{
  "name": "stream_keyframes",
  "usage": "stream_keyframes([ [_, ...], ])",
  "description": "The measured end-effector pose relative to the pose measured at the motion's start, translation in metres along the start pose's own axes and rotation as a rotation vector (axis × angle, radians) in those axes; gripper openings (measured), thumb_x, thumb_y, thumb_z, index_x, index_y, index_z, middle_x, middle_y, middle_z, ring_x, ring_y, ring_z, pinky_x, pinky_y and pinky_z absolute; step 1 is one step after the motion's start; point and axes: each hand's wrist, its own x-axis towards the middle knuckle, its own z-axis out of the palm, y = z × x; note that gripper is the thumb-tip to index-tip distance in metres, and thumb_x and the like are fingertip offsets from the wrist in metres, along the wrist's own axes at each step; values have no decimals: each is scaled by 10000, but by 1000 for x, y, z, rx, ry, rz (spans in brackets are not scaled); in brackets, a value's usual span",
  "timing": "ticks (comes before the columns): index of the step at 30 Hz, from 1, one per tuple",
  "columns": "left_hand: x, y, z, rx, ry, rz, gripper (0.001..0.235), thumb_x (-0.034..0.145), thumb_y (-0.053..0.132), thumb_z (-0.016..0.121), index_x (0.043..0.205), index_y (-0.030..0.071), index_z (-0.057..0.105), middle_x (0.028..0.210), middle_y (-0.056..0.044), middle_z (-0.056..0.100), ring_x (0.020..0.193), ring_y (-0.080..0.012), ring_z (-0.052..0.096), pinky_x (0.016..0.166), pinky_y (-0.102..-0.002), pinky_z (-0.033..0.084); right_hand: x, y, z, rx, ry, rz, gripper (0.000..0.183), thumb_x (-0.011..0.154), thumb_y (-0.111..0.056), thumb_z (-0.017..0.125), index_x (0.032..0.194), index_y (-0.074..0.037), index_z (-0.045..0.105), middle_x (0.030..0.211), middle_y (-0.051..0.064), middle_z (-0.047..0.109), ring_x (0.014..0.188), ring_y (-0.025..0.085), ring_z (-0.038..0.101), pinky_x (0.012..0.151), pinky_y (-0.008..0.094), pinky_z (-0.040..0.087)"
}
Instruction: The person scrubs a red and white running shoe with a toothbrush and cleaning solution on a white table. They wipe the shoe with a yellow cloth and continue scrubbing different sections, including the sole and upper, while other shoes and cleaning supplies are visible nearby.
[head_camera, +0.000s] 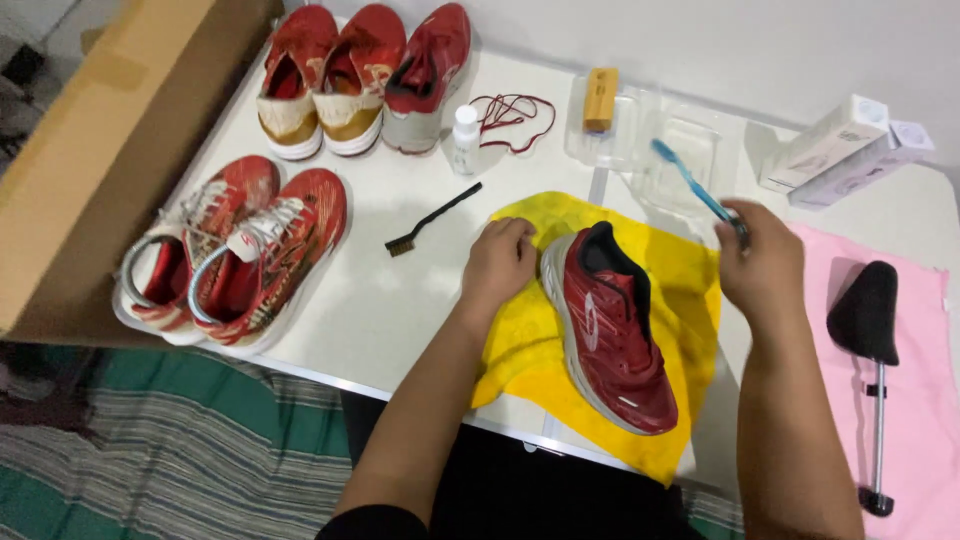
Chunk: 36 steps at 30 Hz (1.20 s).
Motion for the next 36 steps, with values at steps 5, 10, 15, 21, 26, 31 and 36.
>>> stream_keyframes([
  [5,3,-21,15,-28,17,224,363,963,258,524,1240,68,663,1153,-113,665,1134,-321,589,993,-444,468,-95,33,7,591,-98,234,193,1049,-193,586,1223,-115,556,883,15,529,747,139,471,704,303,368],
  [10,0,-17,16,87,-112,225,562,978,466,402,1414,157,579,1403,-76,601,1301,-321,496,1062,-478,314,-156,42,20,1259,-175,414,90,1008,-163,553,1076,-107,534,645,33,401,594,142,367,621,311,312],
  [15,-3,4,-3,24,-324,158,614,944,490,366,1443,174,532,1396,-78,642,1394,-318,447,1090,-462,173,-171,8,38,1312,-68,590,275,1092,-294,504,936,-73,551,665,-58,388,541,56,320,508,203,255],
  [21,-17,14,-11,-176,-289,210,454,976,456,482,1293,131,496,1262,-63,657,1183,-307,601,1076,-511,307,-162,-1,39,1250,31,779,185,980,-169,473,806,-114,508,640,-31,333,549,92,296,493,236,226],
  [26,-22,10,7,-537,-344,169,497,944,551,547,1184,161,353,1210,-57,516,1097,-198,540,906,-345,461,-180,40,34,1405,-119,411,193,1048,-317,626,1031,-128,591,810,25,549,657,113,481,621,251,400],
  [31,-23,12,23,-720,-286,138,537,924,579,577,1147,189,282,1106,-27,470,1004,-148,534,855,-309,461,-165,55,-10,947,-123,262,167,1047,-183,633,1184,-97,590,975,46,644,881,129,601,841,266,505],
  [36,-20,13,21,-764,-173,72,467,943,515,596,1267,199,478,1298,-17,516,1198,-174,533,1008,-320,443,-135,18,-45,527,-137,252,149,1077,-147,643,1199,-62,638,957,23,602,831,99,492,744,247,400],
])
